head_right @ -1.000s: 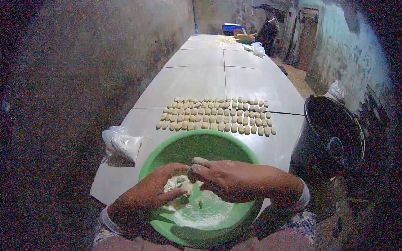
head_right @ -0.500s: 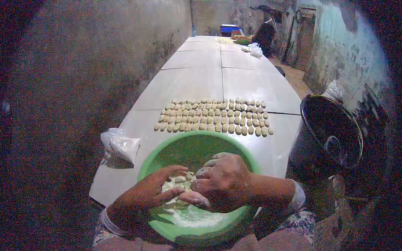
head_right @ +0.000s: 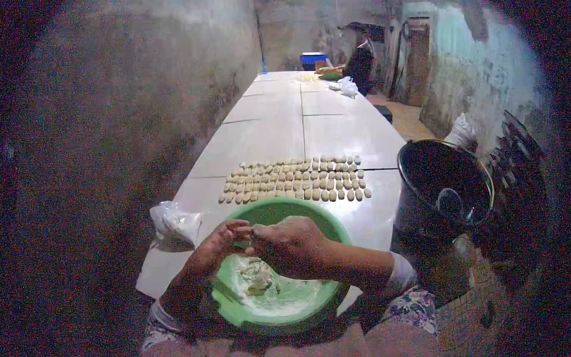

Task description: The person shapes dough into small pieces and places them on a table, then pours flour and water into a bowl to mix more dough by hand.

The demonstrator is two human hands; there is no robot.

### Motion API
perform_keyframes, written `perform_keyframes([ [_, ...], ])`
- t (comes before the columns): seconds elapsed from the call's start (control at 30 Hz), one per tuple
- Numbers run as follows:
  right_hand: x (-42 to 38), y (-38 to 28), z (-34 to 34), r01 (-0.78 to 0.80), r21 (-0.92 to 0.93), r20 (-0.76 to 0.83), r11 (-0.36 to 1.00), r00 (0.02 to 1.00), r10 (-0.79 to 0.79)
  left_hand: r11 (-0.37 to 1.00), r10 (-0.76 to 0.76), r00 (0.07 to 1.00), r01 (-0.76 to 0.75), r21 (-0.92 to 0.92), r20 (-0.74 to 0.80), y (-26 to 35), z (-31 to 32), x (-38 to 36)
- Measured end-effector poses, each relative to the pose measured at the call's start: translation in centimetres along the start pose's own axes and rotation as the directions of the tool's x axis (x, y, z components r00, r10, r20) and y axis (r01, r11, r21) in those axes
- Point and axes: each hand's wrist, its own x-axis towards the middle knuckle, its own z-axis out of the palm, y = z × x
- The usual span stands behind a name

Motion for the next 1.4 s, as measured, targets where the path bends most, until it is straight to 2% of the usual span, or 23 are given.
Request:
perform_keyframes([
  [0.07, 0.2, -0.8, -1.1, -0.087, -0.043, 0.124, 0.995, 0.988, 0.092, 0.999, 0.019, 1.0, -0.018, -0.043, 0.011, 0.7, 1.4, -0.1],
  [0.17, 0.0, -0.6, -0.4, 0.144, 0.193, -0.194, 0.971, 0.975, -0.106, 0.827, -0.059, 0.998, 0.031, -0.562, -0.032, 2.2, 3.7, 0.8],
  [0.27, -0.2, -1.8, 0.6, 0.031, -0.024, -0.035, 0.999, 0.999, -0.032, 0.669, -0.033, 0.999, 0.032, -0.743, 0.013, 3.7, 5.6, 2.3],
  [0.47, -0.1, -3.2, -0.5, -0.156, -0.061, 0.188, 0.986, 0.968, 0.165, 0.739, 0.012, 0.991, -0.1, -0.667, -0.135, 0.0, 4.1, 5.1],
  [0.57, 1.7, -2.7, -0.7, -0.22, 0.139, -0.223, 0.966, 0.943, 0.247, 0.953, -0.051, 0.993, 0.016, -0.303, -0.107, -0.1, 4.3, 4.1],
  [0.7, 4.4, -4.8, 1.4, -0.244, 0.355, -0.232, 0.903, 0.912, 0.338, 0.682, 0.553, 0.822, -0.54, -0.493, -0.136, 2.5, 8.9, 4.1],
  [0.73, 4.8, -5.1, 1.9, -0.243, 0.425, -0.229, 0.872, 0.903, 0.363, 0.729, 0.527, 0.784, -0.616, -0.299, -0.328, 2.6, 8.5, 4.4],
  [0.87, 6.5, 2.6, 7.1, 0.036, 0.301, -0.496, 0.953, 0.859, 0.124, 0.75, 0.625, 0.773, -0.634, -0.19, -0.111, 1.1, 8.5, 3.8],
  [0.9, 6.6, 2.8, 6.9, 0.109, 0.174, -0.577, 0.979, 0.817, 0.011, 0.822, 0.233, 0.904, -0.381, -0.424, -0.359, 1.0, 9.9, 3.3],
  [0.93, 6.4, 2.2, 7.4, 0.104, 0.17, -0.576, 0.98, 0.818, 0.013, 0.821, 0.232, 0.906, -0.378, -0.428, -0.355, 0.8, 9.1, 4.1],
  [0.97, 6.4, -0.8, 6.5, -0.169, 0.299, -0.469, 0.939, 0.831, 0.299, 0.575, 0.502, 0.865, -0.338, -0.745, -0.004, 0.4, 7.2, 5.8],
  [1.0, 6.2, -3.4, 5.4, -0.432, 0.393, -0.328, 0.812, 0.759, 0.563, 0.327, 0.774, 0.596, -0.088, -0.941, 0.214, 0.1, 5.5, 6.4],
  [1.03, 5.8, -3.7, 3.5, -0.499, 0.496, -0.059, 0.711, 0.798, 0.6, 0.306, 0.704, 0.682, -0.042, -0.951, 0.196, 0.1, 4.1, 5.5],
  [1.07, 5.7, -2.5, 4.6, -0.497, 0.498, -0.063, 0.71, 0.796, 0.601, 0.311, 0.702, 0.683, -0.039, -0.95, 0.201, 0.6, 5.4, 5.1],
  [1.1, 5.6, -0.6, 6.4, -0.333, 0.578, -0.198, 0.745, 0.829, 0.524, 0.472, 0.368, 0.93, -0.188, -0.861, 0.0, 2.0, 8.1, 4.2],
  [1.13, 5.6, 0.5, 7.4, -0.158, 0.627, -0.332, 0.763, 0.832, 0.445, 0.653, 0.015, 0.955, -0.234, -0.72, -0.297, 3.2, 10.9, 3.4],
  [1.17, 5.7, 1.4, 6.3, -0.227, 0.761, -0.205, 0.607, 0.805, 0.557, 0.809, -0.264, 0.753, -0.168, -0.563, -0.603, 3.8, 12.2, 3.1],
  [1.2, 5.9, 2.5, 5.3, -0.284, 0.861, -0.061, 0.422, 0.765, 0.641, 0.821, -0.239, 0.798, -0.137, -0.554, -0.552, 3.3, 12.1, 2.9],
  [1.27, 5.4, 4.1, 10.8, -0.149, 0.23, -0.529, 0.962, 0.81, 0.252, 0.787, 0.066, 0.979, -0.169, -0.593, -0.192, -0.4, 6.8, 4.8],
  [1.3, 5.2, -0.2, 7.2, -0.313, 0.423, -0.344, 0.85, 0.812, 0.471, 0.528, 0.48, 0.87, -0.181, -0.83, 0.116, -1.7, 5.0, 6.7],
  [1.33, 5.0, -4.6, 3.1, -0.477, 0.559, -0.117, 0.678, 0.765, 0.634, 0.261, 0.839, 0.494, 0.004, -0.965, 0.229, -2.1, 4.0, 8.2],
  [1.37, 4.7, 0.5, 6.8, -0.062, 0.297, -0.468, 0.953, 0.86, 0.202, 0.262, 0.838, 0.496, 0.003, -0.965, 0.229, -1.7, 4.6, 7.8],
  [1.4, 4.9, 2.0, 7.1, -0.065, 0.303, -0.466, 0.951, 0.86, 0.207, 0.403, 0.521, 0.846, -0.127, -0.907, 0.114, -0.8, 6.4, 6.6],
])
